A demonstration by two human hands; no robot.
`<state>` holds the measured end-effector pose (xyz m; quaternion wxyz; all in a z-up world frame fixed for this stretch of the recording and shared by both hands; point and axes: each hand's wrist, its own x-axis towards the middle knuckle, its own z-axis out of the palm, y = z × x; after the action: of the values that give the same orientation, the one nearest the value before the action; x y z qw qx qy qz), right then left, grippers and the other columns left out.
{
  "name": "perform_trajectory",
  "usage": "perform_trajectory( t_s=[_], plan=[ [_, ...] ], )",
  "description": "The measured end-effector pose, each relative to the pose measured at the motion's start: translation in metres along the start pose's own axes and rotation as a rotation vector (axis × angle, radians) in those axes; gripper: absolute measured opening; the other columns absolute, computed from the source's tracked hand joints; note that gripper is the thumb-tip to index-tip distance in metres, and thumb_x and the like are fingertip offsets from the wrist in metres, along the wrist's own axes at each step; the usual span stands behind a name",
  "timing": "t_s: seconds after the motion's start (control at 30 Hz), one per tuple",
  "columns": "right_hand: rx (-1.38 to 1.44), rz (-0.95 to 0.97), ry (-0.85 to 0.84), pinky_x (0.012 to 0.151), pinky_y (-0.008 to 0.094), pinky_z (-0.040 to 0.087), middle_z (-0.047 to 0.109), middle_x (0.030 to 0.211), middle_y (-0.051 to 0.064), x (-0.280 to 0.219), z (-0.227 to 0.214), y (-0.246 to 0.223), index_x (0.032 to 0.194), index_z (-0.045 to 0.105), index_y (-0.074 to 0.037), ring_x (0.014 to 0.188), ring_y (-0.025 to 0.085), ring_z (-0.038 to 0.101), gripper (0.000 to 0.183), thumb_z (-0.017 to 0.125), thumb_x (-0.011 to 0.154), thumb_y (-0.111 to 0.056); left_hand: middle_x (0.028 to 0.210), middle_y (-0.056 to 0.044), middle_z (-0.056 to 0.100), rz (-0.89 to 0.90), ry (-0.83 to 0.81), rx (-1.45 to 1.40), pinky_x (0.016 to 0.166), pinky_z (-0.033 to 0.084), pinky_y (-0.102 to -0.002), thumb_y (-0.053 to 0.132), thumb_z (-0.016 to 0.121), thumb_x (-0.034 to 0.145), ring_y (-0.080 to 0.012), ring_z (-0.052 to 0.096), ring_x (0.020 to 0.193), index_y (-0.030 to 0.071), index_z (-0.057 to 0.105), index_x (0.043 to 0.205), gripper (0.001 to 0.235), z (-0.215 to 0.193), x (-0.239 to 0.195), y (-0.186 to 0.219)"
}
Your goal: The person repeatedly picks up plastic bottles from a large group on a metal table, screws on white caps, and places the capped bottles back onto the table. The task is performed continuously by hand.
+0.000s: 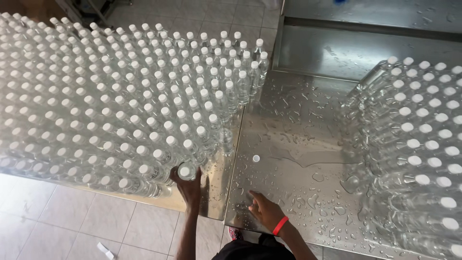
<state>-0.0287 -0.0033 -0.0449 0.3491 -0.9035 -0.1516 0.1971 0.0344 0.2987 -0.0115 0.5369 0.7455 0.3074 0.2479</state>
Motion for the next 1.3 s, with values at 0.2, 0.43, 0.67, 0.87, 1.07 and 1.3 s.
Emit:
perform_trajectory(
  t_s=[0.2, 0.43, 0.67, 0.87, 1.07, 1.3],
  plan=[
    [-0.008, 0.011, -0.003, 0.069, 0.039, 0.058, 0.066, 0.12, -0.002, -0.009, 0.005, 0.001, 0.161, 0.045, -0.028, 0.075, 0.016, 0.072, 0.057, 0.062, 0.108, -0.04, 0.134, -0.025, 0.07, 0.169, -0.217, 0.241, 0.102, 0.059, -0.057, 0.05, 0.089, 0.083, -0.0406, 0.068, 0.119, 0.0, 0.051, 0.151, 0.093, -0.007, 0.0, -0.012],
    [0.806, 0.163, 0.217, 0.102, 0.048, 0.057, 0.064, 0.144, 0.02, 0.004, 0.012, -0.013, 0.166, 0.032, -0.021, 0.126, 0.036, 0.066, 0.103, 0.086, 0.081, -0.044, 0.149, -0.007, 0.056, -0.179, -1.025, 0.342, 0.1, 0.047, -0.047, 0.072, 0.061, 0.079, -0.0243, 0.05, 0.131, 0.016, 0.035, 0.166, 0.106, 0.041, -0.101, 0.066],
    [0.976, 0.651, 0.369, 0.069, 0.035, 0.072, 0.081, 0.107, 0.018, -0.025, -0.022, 0.043, 0.151, 0.057, -0.004, 0.079, 0.023, 0.081, 0.102, 0.056, 0.077, -0.075, 0.173, -0.016, 0.034, -0.074, -1.19, 0.274, 0.128, 0.038, -0.055, 0.07, 0.038, 0.102, -0.0362, 0.043, 0.159, 0.011, 0.036, 0.168, 0.088, 0.035, -0.082, 0.057],
    [0.983, 0.683, 0.459, 0.059, 0.034, 0.066, 0.086, 0.122, 0.017, -0.021, -0.041, 0.058, 0.147, 0.061, -0.007, 0.075, 0.024, 0.082, 0.087, 0.06, 0.085, -0.067, 0.164, -0.017, 0.047, -0.063, -1.224, 0.255, 0.126, 0.042, -0.05, 0.058, 0.044, 0.108, -0.0316, 0.048, 0.155, 0.012, 0.044, 0.164, 0.072, 0.047, -0.101, 0.003],
    [0.893, 0.525, 0.432, 0.064, 0.034, 0.07, 0.079, 0.096, 0.014, -0.008, -0.011, 0.034, 0.131, 0.064, -0.003, 0.075, 0.022, 0.078, 0.049, 0.065, 0.1, -0.042, 0.17, -0.023, 0.043, -0.252, -1.226, 0.115, 0.12, 0.051, -0.055, 0.048, 0.061, 0.104, -0.0384, 0.054, 0.151, 0.01, 0.023, 0.171, 0.087, 0.093, -0.146, 0.015],
    [0.814, 0.019, 0.213, 0.122, 0.062, 0.045, 0.048, 0.166, 0.018, -0.034, -0.022, -0.01, 0.17, 0.013, -0.02, 0.149, 0.041, 0.05, 0.119, 0.06, 0.084, -0.087, 0.104, -0.008, 0.085, -0.246, -1.113, -0.133, 0.07, 0.074, -0.034, 0.031, 0.094, 0.082, -0.018, 0.084, 0.074, 0.009, 0.07, 0.125, 0.053, 0.087, -0.13, 0.047]
  ],
)
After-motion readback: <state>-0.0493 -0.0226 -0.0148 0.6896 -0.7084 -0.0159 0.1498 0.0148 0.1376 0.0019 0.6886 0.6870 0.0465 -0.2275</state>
